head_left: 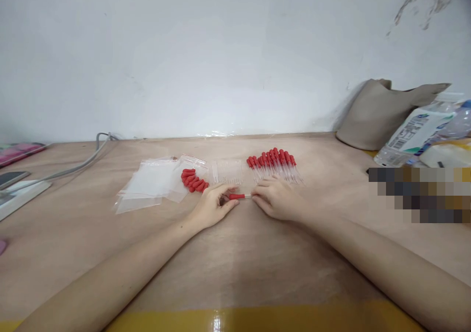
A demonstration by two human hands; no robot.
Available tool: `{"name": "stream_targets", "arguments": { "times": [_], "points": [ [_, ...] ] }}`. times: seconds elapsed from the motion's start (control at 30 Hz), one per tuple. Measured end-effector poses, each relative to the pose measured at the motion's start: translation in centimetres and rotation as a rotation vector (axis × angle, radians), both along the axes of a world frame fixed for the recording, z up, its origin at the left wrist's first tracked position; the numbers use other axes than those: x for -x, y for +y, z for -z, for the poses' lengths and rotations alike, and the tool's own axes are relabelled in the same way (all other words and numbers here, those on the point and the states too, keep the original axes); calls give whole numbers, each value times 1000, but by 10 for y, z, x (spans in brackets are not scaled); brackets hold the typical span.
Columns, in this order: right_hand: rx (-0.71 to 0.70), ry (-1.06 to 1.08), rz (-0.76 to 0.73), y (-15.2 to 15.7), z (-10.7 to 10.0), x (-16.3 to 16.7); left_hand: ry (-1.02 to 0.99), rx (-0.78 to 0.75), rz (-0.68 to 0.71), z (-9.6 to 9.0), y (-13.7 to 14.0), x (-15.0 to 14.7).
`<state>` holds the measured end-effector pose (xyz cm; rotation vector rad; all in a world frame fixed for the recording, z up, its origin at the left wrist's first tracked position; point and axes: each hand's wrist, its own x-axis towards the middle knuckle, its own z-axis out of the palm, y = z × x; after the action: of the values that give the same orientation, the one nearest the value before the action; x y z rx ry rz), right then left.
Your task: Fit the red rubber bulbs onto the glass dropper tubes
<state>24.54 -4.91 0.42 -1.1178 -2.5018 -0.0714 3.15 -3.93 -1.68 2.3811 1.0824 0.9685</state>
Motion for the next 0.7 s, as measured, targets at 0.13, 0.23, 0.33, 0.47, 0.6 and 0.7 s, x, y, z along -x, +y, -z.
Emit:
{"name": "stream_targets", "arguments": {
  "times": [0.13,0.23,0.33,0.47,0.6,0.7],
  "points": [
    [191,229,256,19,-6,-13,-6,0,-2,3,3,1],
    [185,290,451,37,-9,-17,25,-24,12,2,3,0],
    [115,210,706,52,-11,-13,66,-10,37,-1,1,-1],
    [115,128,872,64,-9,1,92,3,62,-3,0,-1],
    [194,90,888,69,-6,12,89,6,79,-2,1,-1],
    [218,71,888,71,-5,13,86,2,87,-1,1,-1]
  ]
}}
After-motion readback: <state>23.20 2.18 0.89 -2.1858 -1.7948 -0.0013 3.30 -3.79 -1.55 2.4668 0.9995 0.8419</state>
